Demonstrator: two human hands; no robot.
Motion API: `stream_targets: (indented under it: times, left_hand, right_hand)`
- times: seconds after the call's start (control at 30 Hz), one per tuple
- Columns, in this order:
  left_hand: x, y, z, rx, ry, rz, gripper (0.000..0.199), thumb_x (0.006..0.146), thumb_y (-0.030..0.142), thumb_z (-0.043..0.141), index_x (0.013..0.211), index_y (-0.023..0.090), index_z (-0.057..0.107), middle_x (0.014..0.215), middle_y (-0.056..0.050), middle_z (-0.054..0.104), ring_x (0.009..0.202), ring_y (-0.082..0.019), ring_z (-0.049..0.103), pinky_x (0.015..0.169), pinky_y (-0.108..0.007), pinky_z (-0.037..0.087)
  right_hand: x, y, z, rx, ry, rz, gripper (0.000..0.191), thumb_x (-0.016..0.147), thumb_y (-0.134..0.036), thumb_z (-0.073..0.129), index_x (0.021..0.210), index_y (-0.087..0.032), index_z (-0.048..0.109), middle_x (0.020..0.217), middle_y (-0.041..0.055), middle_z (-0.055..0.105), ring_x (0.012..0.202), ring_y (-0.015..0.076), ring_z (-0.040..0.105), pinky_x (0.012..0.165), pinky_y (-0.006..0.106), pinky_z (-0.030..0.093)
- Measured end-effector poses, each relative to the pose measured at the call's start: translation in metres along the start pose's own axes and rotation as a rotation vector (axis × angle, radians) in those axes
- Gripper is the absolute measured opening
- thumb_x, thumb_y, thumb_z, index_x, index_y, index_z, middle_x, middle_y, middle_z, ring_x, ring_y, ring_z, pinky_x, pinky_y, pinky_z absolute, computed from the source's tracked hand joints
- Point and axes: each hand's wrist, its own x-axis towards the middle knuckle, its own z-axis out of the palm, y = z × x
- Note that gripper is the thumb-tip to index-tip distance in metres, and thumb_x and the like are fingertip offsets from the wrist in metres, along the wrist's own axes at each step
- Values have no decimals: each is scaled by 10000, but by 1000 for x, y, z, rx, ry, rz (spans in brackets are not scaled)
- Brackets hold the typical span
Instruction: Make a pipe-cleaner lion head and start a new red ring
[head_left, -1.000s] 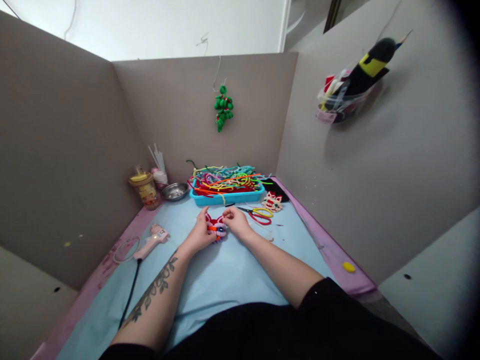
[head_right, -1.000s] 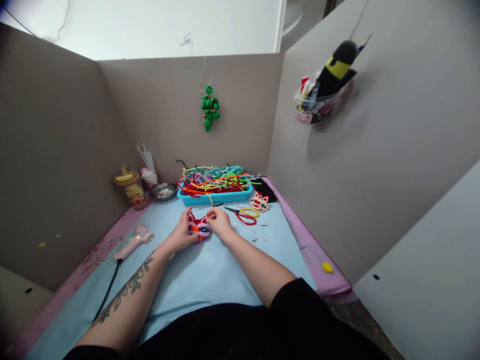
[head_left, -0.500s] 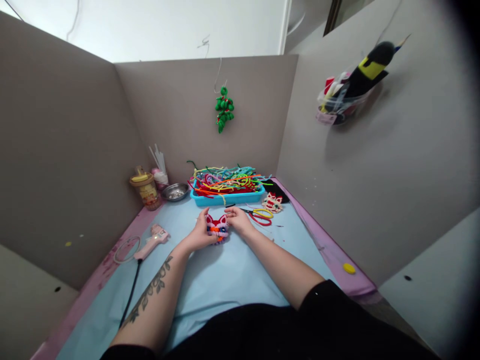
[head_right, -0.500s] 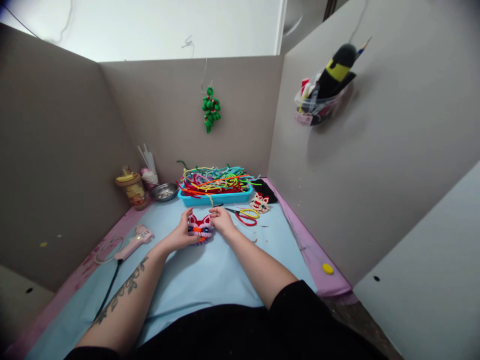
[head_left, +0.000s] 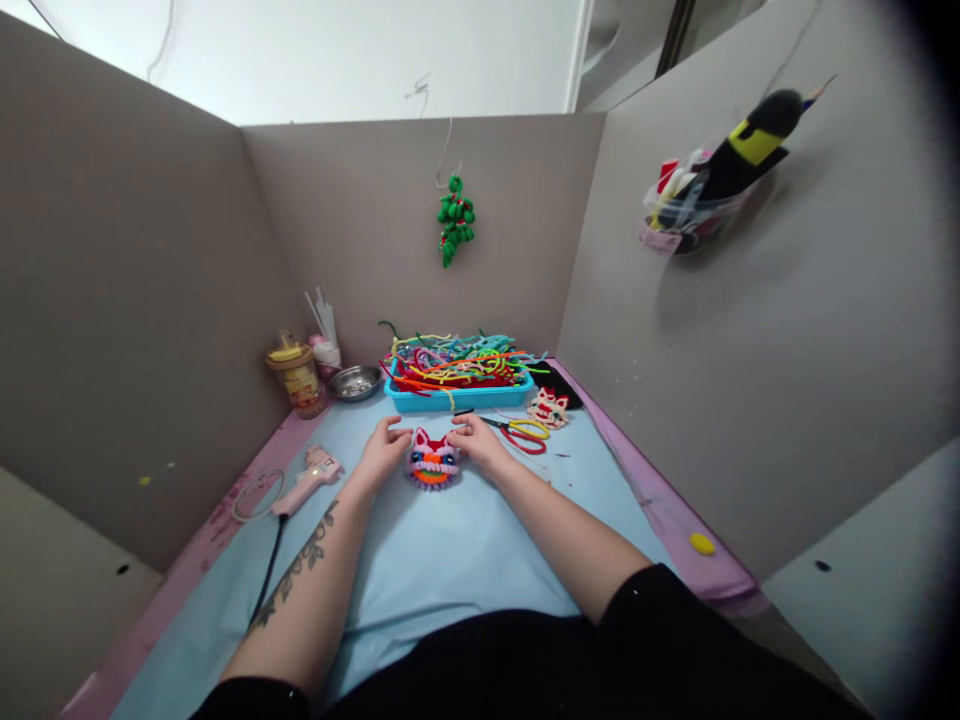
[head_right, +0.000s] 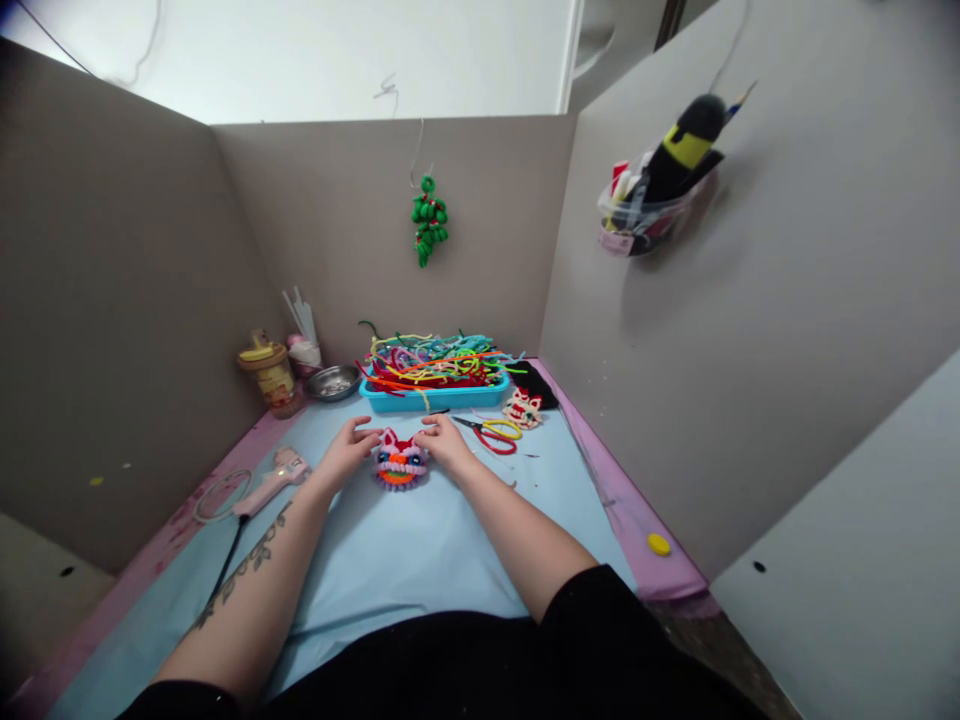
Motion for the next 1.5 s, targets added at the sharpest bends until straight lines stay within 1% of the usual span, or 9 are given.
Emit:
stream_targets:
  times: [0.23,0.63,0.83,1.0,1.07,1.17,1.27,1.37,1.5]
  left_hand:
    - [-9,5,1,49,-80,64,490,653,372,651,1067,153,508,789,-40,652,685,-176,634,575,-266,465]
    - [-16,10,-2,140,-127,47,465,623,382,674,1012,161,550,716,-11,620,543,-147,589,508,-257,449]
    - [-11,6,-5,184,-118,75,486,644,403,650,1043,146,548,859,-77,650,708,-202,638,622,-312,492]
    - [-10,5,-4,207,-127,174,544,657,430,650,1110,152,538,1134,-148,604,960,-255,624,767,-354,509]
    - [-10,4,-4,255,-112,141,579,695,458,617,1170,147,503,1174,-163,589,927,-249,637,741,-342,511]
    - [-7,4,-9,406,-59,13,580,792,516,496,1232,139,451,1084,-169,638,738,-223,661,646,-322,499]
    - [-7,6,-13,495,-81,-158,585,848,565,369,1258,150,411,1007,-179,660,562,-213,632,521,-316,464]
    - [-11,12,-13,433,-133,-248,595,854,593,334,1276,176,372,1054,-193,633,514,-205,615,464,-306,446]
    - [-17,17,-10,265,-156,-277,551,835,616,375,1214,219,423,1123,-169,598,586,-201,629,494,-307,477]
  right_hand:
    - [1,3,5,-44,-22,-115,360,576,-183,654,907,-191,512,597,-69,550,514,104,539,523,223,412]
    - [-6,-1,8,-101,-107,-161,342,570,-160,585,906,-193,528,592,-87,507,466,80,483,447,191,359]
    - [-6,-6,2,-81,-132,-80,333,608,-181,589,937,-191,540,622,-54,570,529,96,520,461,185,343]
    - [-2,-10,-3,-65,-126,37,336,655,-199,614,983,-195,546,735,-11,633,626,114,576,481,181,371]
    - [0,-13,-7,-86,-108,90,302,697,-199,612,987,-193,529,752,0,638,623,113,590,485,180,393]
    - [2,-20,-17,-228,-76,204,183,802,-257,569,953,-195,487,714,2,629,544,107,592,453,180,408]
    - [-1,-25,-28,-415,-133,272,166,881,-348,501,923,-196,449,634,-4,616,445,111,577,416,190,422]
    - [-8,-26,-32,-420,-224,332,207,917,-397,445,951,-194,423,630,13,629,443,136,609,424,218,467]
    - [-14,-23,-24,-260,-261,390,204,926,-384,421,1004,-196,407,676,29,643,489,150,644,445,232,496]
